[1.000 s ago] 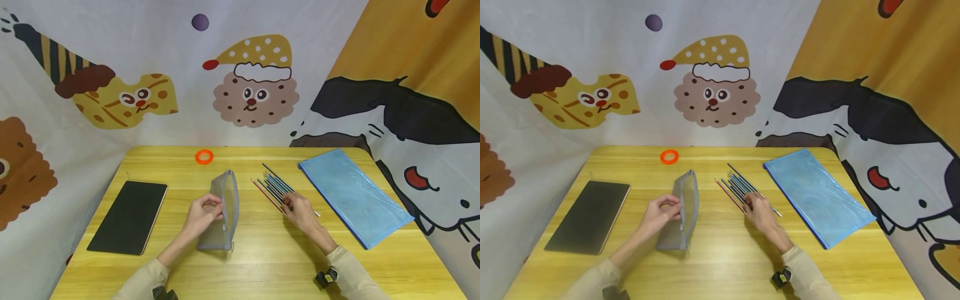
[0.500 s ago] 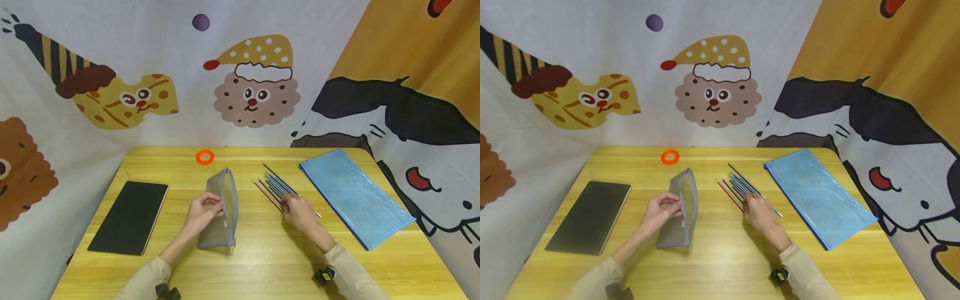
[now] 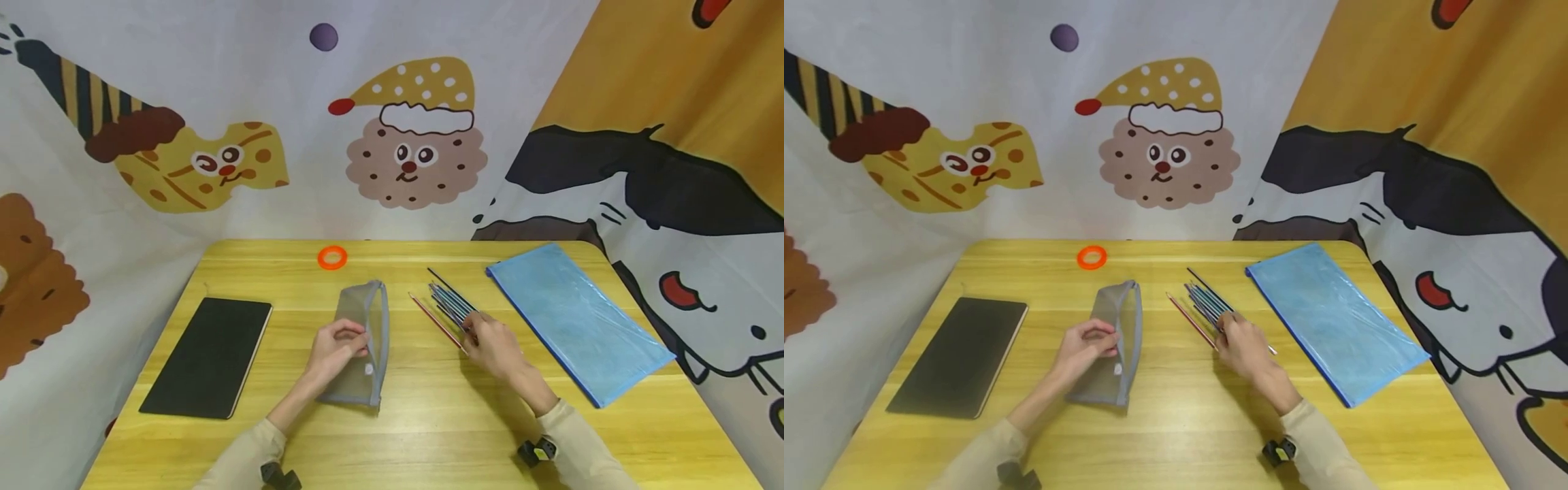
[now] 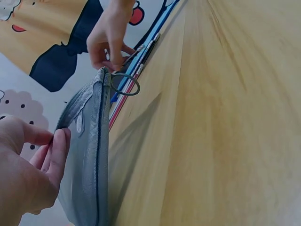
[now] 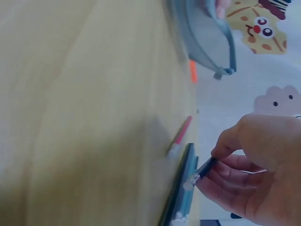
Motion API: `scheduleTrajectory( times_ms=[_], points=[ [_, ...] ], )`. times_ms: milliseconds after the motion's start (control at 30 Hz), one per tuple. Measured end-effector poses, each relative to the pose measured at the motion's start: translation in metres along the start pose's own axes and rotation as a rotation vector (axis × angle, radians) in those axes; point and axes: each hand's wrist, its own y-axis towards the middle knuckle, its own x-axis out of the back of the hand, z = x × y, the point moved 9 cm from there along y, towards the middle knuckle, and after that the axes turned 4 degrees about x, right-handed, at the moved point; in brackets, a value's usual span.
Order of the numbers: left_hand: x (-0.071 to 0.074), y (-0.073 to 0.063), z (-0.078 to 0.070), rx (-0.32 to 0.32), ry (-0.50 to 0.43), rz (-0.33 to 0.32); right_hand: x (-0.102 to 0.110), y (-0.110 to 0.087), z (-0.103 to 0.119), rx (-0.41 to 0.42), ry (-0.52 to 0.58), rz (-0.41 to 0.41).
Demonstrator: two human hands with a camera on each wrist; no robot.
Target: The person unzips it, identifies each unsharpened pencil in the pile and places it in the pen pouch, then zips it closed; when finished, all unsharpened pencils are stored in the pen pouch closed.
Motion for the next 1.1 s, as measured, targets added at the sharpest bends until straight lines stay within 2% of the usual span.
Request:
scheduleTrajectory(
  times_ms=[167, 433, 667, 933, 1100],
  points=[
    [-0.004, 0.000, 0.003, -0.003, -0.016, 0.011, 0.010, 0.008, 0.003, -0.024, 0.108, 0.014],
    [-0.011, -0.001, 0.003, 0.016, -0.075, 0.035, 0.010, 0.021, 0.011, -0.124, 0.304, 0.046],
    [-0.019, -0.002, 0.004, 0.019, -0.104, 0.046, -0.001, 0.031, 0.022, -0.207, 0.546, 0.058],
    [-0.029, -0.001, 0.000, -0.010, -0.149, 0.055, -0.015, 0.040, 0.041, -0.184, 0.710, 0.038],
    [-0.036, -0.001, 0.000, -0.011, -0.160, 0.071, -0.029, 0.041, 0.051, -0.216, 0.845, 0.053]
  ],
)
